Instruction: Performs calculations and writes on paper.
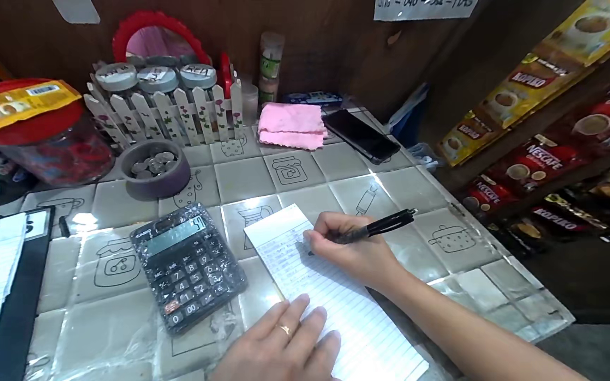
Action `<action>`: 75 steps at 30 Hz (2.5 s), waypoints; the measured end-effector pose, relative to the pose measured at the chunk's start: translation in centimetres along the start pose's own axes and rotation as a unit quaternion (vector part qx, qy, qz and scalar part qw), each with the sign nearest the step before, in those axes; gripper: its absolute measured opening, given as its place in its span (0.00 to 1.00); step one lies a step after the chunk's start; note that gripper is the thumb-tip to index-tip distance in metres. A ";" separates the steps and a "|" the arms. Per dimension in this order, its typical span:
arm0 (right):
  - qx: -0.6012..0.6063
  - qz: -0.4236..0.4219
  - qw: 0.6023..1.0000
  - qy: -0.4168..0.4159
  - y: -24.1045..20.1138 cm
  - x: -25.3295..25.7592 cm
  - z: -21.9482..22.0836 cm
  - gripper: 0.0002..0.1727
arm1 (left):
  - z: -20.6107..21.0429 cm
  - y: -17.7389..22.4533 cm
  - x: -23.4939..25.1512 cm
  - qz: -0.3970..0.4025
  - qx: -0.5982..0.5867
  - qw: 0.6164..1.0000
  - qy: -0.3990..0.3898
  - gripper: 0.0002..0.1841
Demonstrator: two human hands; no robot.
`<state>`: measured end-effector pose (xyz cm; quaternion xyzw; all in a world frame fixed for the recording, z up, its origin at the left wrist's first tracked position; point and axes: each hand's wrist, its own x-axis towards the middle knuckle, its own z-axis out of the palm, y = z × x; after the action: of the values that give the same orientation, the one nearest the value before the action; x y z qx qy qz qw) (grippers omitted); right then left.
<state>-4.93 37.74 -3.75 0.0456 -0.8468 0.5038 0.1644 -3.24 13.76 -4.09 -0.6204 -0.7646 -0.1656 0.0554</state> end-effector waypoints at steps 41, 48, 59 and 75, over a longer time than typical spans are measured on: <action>0.035 0.000 0.999 -0.013 0.1 0.1 -0.3 0.14 | 0.0 0.0 0.0 -0.002 0.003 1.000 0.000 0.22; 0.025 -0.002 1.000 -0.015 0.0 0.1 -0.2 0.15 | -0.1 -0.1 0.1 0.004 0.003 1.000 -0.004 0.22; 0.038 0.019 0.999 -0.006 -0.1 0.1 -0.3 0.16 | -0.1 -0.1 0.0 0.001 0.000 1.000 0.000 0.22; 0.064 0.031 0.997 -0.007 0.1 0.2 -0.5 0.17 | 0.1 -0.1 0.0 0.001 0.003 1.000 0.005 0.22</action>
<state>-5.04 38.25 -3.60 0.0330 -0.8147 0.5618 0.1396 -3.31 13.78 -4.24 -0.6203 -0.7641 -0.1663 0.0613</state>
